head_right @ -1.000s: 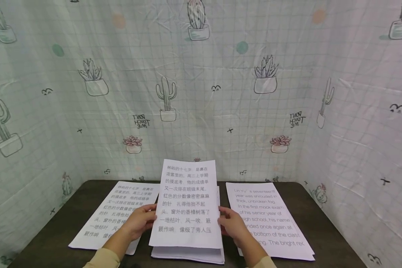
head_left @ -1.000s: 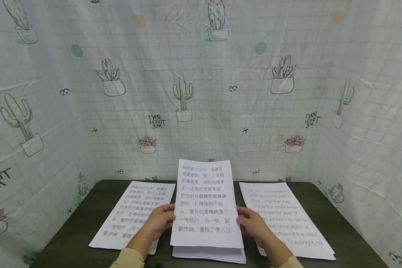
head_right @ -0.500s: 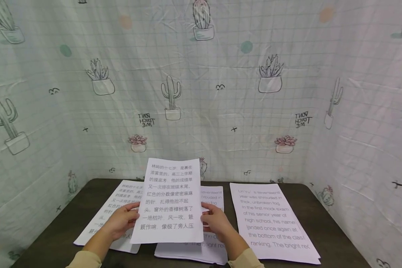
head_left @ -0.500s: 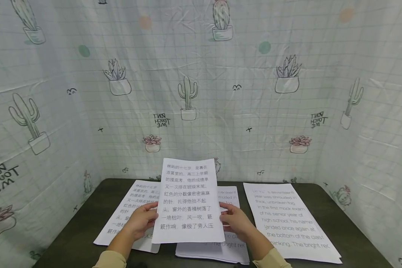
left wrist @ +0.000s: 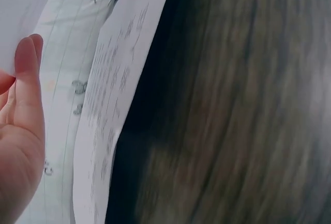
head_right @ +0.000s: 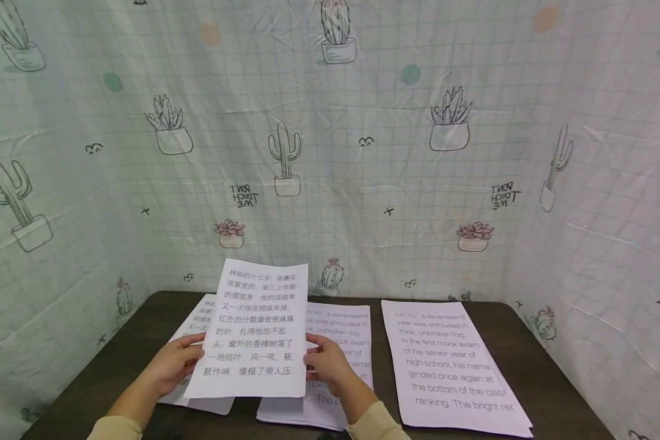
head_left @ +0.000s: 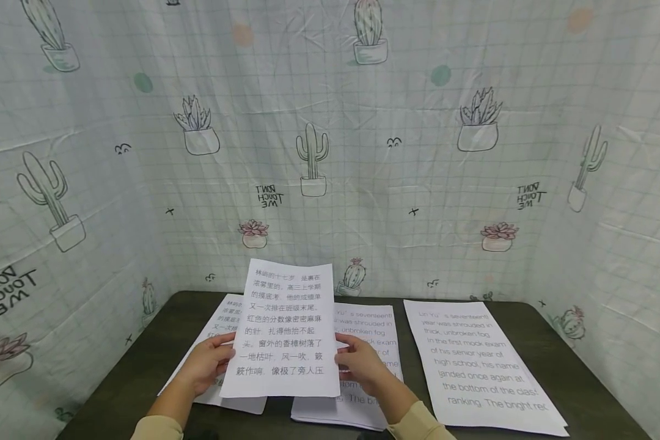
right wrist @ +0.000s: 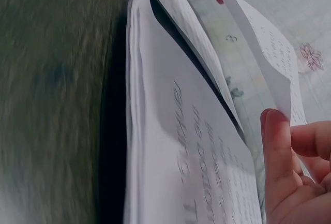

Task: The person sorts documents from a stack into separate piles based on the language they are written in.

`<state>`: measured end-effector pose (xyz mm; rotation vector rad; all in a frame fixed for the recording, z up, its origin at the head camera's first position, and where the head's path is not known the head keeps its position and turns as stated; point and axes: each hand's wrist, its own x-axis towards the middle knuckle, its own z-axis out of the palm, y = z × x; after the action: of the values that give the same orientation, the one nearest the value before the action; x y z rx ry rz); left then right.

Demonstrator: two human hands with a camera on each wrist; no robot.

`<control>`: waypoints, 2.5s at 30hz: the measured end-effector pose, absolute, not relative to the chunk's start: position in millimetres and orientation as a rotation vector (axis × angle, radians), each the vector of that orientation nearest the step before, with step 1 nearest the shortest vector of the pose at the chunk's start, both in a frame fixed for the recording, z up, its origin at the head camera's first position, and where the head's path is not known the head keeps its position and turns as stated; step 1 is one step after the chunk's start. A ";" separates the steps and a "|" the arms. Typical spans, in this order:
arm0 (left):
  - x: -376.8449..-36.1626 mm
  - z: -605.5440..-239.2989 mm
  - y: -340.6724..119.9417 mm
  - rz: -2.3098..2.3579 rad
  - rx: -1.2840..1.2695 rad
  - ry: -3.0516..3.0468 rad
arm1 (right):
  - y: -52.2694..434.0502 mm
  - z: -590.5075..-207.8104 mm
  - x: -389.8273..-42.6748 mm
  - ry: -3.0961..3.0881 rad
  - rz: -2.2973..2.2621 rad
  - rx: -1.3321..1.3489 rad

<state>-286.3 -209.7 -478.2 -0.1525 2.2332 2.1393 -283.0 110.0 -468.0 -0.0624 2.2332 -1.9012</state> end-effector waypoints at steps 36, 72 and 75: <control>-287.2 -476.6 -283.6 1.950 -0.402 2.437 | 16.8 -467.8 -281.3 2.179 -1.944 0.002; -285.0 -491.1 -282.7 1.840 -0.566 2.525 | 9.4 -473.0 -278.6 2.187 -1.742 -0.053; -285.5 -487.6 -281.8 1.821 -0.561 2.554 | 11.1 -470.3 -277.7 2.236 -1.719 -0.078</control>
<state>-285.5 -281.8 -487.6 -0.5615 2.5535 1.8210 -277.7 11.1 -470.3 -0.0778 2.2357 -1.7186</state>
